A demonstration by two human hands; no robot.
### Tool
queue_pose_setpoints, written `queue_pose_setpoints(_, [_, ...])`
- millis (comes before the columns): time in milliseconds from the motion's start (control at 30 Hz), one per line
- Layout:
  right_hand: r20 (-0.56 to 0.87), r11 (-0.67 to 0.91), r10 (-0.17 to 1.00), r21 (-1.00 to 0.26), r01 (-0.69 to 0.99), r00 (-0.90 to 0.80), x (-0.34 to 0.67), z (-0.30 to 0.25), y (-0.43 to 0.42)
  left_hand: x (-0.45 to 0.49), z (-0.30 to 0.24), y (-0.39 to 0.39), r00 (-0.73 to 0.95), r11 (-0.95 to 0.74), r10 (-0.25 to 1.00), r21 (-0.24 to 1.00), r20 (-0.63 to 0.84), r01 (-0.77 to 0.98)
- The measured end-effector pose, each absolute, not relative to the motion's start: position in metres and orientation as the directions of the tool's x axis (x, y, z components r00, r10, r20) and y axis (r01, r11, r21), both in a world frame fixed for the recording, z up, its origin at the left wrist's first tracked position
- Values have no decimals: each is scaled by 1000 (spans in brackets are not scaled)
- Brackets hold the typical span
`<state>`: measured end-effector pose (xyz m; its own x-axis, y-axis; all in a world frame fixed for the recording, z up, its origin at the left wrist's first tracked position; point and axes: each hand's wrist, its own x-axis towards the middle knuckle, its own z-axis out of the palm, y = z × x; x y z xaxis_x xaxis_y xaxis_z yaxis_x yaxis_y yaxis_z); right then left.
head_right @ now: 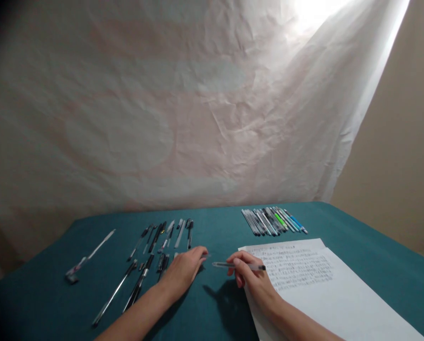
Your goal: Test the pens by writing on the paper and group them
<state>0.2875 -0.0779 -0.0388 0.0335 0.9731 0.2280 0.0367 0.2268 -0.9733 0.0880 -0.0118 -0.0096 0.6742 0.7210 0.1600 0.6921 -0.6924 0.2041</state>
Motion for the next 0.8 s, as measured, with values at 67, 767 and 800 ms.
queue_pose_setpoints(67, [224,224,974,-975,6,40,289,-41,-76,90,-11,-14,676,-696,717,244,172,676])
queue_pose_setpoints(767, [229,218,969,-969,118,88,289,-40,-73,97,-18,-22,709,-731,659,435,250,526])
queue_pose_setpoints(800, [233,221,969,-965,143,81,289,-39,-74,98,-19,-23,708,-731,658,443,255,519])
